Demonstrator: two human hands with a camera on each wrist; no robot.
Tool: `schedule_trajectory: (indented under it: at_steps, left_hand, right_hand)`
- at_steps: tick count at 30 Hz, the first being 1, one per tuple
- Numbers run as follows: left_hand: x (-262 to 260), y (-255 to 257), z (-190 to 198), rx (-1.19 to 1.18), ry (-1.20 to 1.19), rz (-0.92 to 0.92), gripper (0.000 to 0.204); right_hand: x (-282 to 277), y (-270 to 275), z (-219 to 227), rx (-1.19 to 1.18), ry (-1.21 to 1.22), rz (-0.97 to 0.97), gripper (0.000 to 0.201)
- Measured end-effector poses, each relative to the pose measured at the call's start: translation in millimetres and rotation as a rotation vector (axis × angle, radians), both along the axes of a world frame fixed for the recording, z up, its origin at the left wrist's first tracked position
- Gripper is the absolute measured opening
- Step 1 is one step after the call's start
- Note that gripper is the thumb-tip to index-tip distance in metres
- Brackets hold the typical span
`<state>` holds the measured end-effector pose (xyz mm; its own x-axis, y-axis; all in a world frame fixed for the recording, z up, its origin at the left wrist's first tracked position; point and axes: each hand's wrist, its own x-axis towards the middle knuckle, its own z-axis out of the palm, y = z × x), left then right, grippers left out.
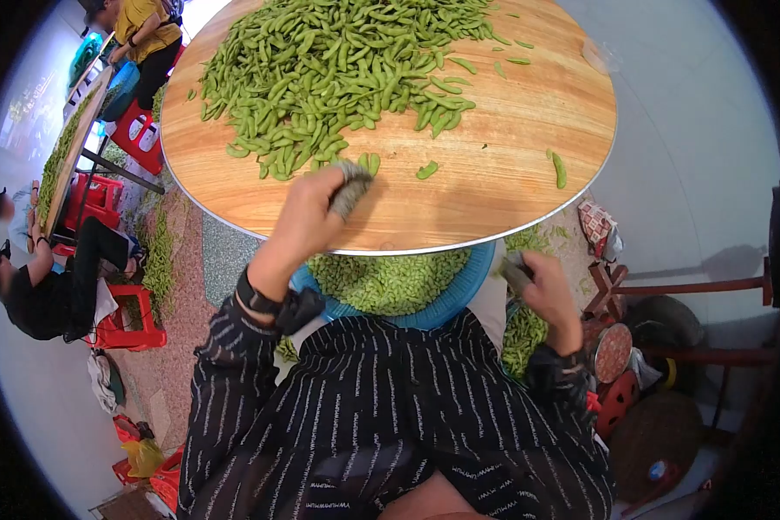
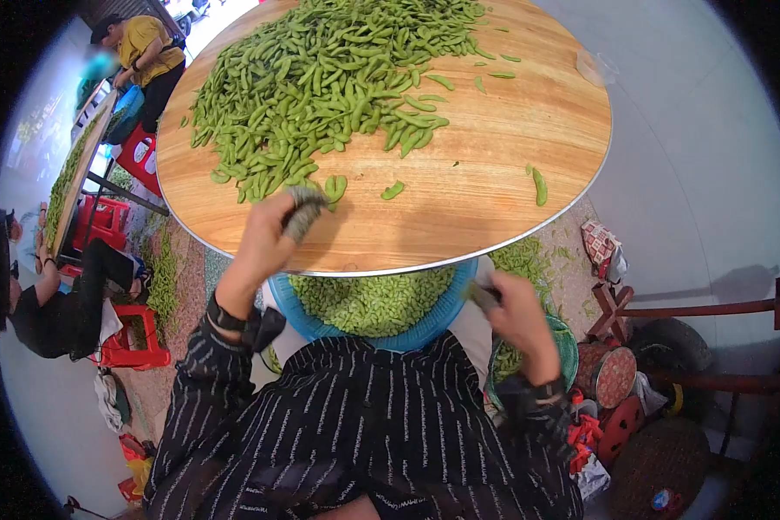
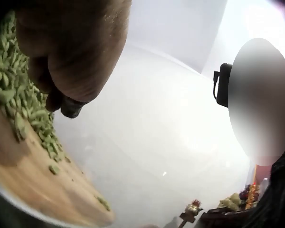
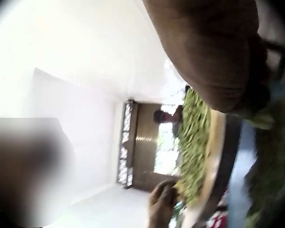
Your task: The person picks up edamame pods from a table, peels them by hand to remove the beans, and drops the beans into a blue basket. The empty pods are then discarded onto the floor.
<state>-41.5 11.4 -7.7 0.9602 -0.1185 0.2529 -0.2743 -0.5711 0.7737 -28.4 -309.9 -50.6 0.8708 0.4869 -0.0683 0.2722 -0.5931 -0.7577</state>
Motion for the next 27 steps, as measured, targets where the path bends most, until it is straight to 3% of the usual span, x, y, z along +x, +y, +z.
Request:
schedule_trajectory:
  at_steps: [2,3,6,7,9,10,12,16,18,19,20,21,22,23,24,27]
  left_hand:
    - [26,13,-4,0.364,-0.161,-0.016,0.030]
    - [35,11,-2,0.361,-0.162,-0.022,0.030]
    - [61,7,2,0.491,-0.307,-0.181,0.026]
    - [71,13,-2,0.547,-0.152,-0.243,0.025]
    - [80,13,2,0.655,0.082,-0.289,0.022]
    - [83,12,1,0.658,0.082,-0.296,0.022]
    - [87,14,-3,0.700,0.094,-0.286,0.018]
    - [78,10,-1,0.687,-0.008,-0.256,0.014]
    - [69,2,8,0.522,0.043,-0.106,0.015]
    - [60,-5,6,0.524,0.039,-0.108,0.015]
    - [48,-13,3,0.266,-0.023,-0.030,0.016]
    - [36,-21,1,0.009,-0.083,0.047,0.017]
    - [27,-28,2,0.010,-0.084,0.047,0.017]
    - [18,-35,4,0.097,-0.272,-0.013,0.019]
    - [10,-39,5,0.184,-0.461,-0.075,0.020]
    - [-2,-42,-4,0.150,-0.546,-0.118,0.020]
  right_hand:
    - [-7,-54,-16,-0.429,0.015,-0.057,0.021]
    - [-13,-76,-33,-0.632,-0.049,-0.118,0.023]
    - [-31,-121,-70,-0.741,-0.039,-0.237,0.023]
    - [-32,-118,-68,-0.739,-0.037,-0.240,0.023]
    - [-37,-104,-60,-0.488,-0.010,-0.294,0.017]
    - [-36,-95,-57,-0.486,-0.006,-0.300,0.017]
    - [-27,-68,-49,-0.102,-0.016,-0.302,0.009]
    - [-12,3,-12,0.272,-0.012,-0.229,0.010]
    - [-8,23,-8,0.418,0.067,-0.166,0.014]
    - [-5,46,0,0.594,0.264,-0.120,0.015]
    - [-1,69,8,0.767,0.465,-0.069,0.017]
    - [2,83,12,0.769,0.463,-0.069,0.017]
    - [5,93,14,0.963,0.669,-0.023,0.018]
    - [6,99,16,1.152,0.878,0.025,0.020]
    - [8,103,16,1.152,0.879,0.023,0.020]
    - [10,109,17,1.334,0.941,-0.032,0.018]
